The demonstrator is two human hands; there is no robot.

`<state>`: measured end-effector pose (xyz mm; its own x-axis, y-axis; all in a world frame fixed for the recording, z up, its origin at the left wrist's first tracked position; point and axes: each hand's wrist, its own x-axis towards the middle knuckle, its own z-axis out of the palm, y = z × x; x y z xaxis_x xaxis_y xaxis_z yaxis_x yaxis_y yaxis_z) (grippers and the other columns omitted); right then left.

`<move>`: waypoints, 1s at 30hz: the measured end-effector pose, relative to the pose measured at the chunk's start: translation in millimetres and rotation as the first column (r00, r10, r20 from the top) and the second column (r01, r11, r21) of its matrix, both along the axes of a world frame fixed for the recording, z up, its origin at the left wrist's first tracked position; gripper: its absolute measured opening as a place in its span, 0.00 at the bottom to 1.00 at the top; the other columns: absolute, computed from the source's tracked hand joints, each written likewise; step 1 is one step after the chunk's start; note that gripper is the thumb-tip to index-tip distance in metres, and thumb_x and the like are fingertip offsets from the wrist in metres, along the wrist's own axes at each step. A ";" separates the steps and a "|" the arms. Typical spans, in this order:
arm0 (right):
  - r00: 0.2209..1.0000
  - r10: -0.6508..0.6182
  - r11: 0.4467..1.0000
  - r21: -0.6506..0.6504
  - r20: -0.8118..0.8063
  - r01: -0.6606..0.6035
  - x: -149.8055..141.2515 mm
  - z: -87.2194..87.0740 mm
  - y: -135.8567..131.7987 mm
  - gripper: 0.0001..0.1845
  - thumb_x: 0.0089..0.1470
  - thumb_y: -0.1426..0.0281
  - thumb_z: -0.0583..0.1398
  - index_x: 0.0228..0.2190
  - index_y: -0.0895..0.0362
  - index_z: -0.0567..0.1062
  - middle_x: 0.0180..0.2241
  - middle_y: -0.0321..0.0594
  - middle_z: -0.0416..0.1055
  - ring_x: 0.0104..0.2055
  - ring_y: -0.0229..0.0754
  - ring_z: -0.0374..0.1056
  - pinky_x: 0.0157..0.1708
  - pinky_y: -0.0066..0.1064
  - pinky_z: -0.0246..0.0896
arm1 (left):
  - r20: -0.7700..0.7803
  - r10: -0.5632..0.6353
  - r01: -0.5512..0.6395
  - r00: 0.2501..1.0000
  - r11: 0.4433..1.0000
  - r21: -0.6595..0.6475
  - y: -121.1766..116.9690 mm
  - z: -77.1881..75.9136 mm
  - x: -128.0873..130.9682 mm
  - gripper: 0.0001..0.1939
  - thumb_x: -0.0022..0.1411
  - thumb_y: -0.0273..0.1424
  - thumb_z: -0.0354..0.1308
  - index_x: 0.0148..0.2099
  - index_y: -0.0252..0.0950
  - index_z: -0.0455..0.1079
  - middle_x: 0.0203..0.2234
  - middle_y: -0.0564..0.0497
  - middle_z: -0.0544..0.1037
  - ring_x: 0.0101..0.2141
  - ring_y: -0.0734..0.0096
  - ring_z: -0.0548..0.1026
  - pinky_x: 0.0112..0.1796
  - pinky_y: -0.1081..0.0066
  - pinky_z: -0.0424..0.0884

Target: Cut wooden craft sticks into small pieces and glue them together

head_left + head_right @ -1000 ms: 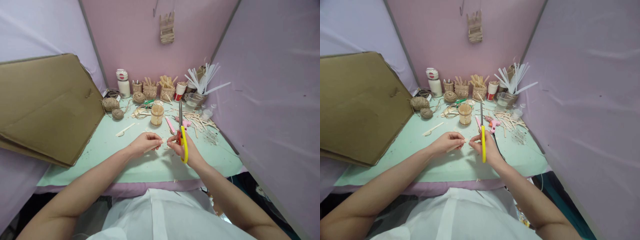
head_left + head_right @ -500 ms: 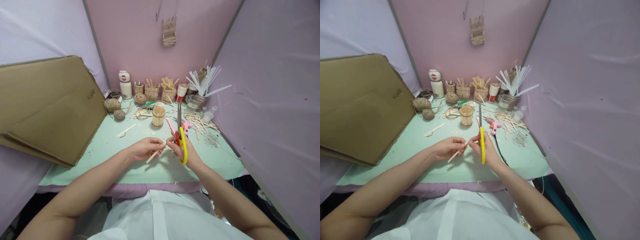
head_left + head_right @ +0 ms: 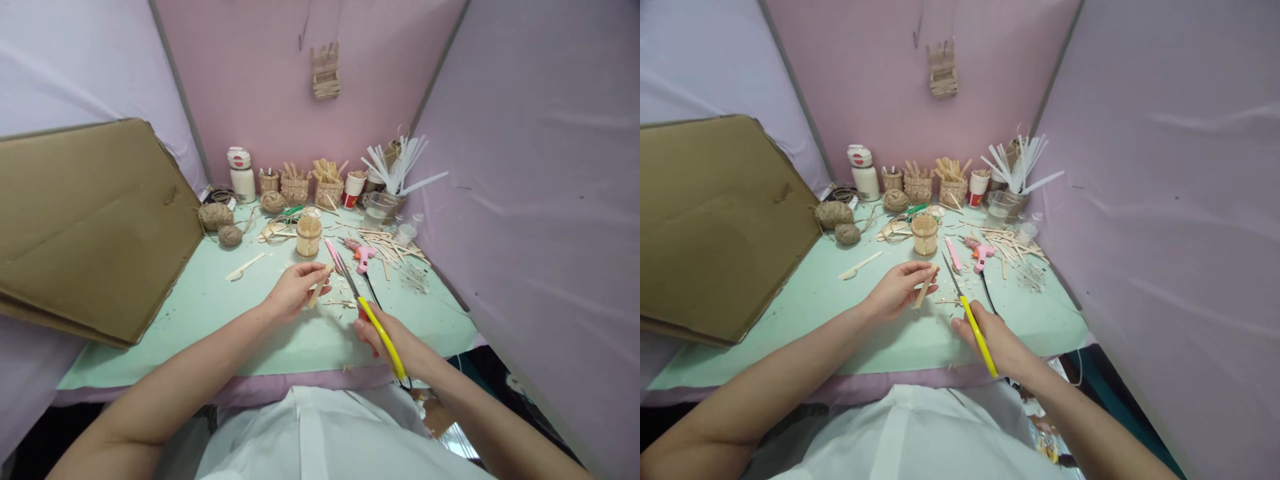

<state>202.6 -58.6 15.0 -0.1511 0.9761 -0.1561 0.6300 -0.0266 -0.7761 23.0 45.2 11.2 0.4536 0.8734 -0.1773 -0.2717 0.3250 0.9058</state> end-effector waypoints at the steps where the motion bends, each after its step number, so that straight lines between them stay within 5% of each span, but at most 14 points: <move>1: 1.000 -0.007 1.000 0.004 0.002 0.007 0.3 0.1 -0.6 0.16 0.58 0.54 0.48 0.29 0.54 0.58 0.24 0.32 0.61 0.24 0.35 0.57 0.23 0.27 0.54 | -0.005 0.014 -0.014 1.000 1.000 0.020 0.6 1.5 5.3 0.14 0.45 0.37 0.67 0.33 0.34 0.73 0.27 0.54 0.72 0.29 0.79 0.69 0.36 0.73 0.68; 8: 0.999 -0.035 0.999 -0.025 -0.014 0.034 0.2 -0.8 -0.5 0.19 0.58 0.52 0.47 0.27 0.54 0.57 0.21 0.31 0.60 0.19 0.35 0.60 0.21 0.28 0.54 | -0.035 0.064 -0.059 0.997 0.991 0.122 -3.0 -1.6 26.7 0.14 0.46 0.38 0.65 0.34 0.34 0.72 0.28 0.53 0.73 0.30 0.77 0.69 0.32 0.74 0.66; 30: 1.000 -0.017 0.999 -0.042 0.015 0.018 -6.3 -9.9 2.5 0.19 0.60 0.53 0.46 0.27 0.54 0.57 0.18 0.29 0.60 0.16 0.34 0.60 0.18 0.25 0.53 | -0.125 0.068 -0.045 0.990 0.982 0.183 -10.2 -7.2 20.1 0.11 0.48 0.36 0.61 0.32 0.35 0.68 0.25 0.55 0.71 0.27 0.78 0.68 0.29 0.75 0.66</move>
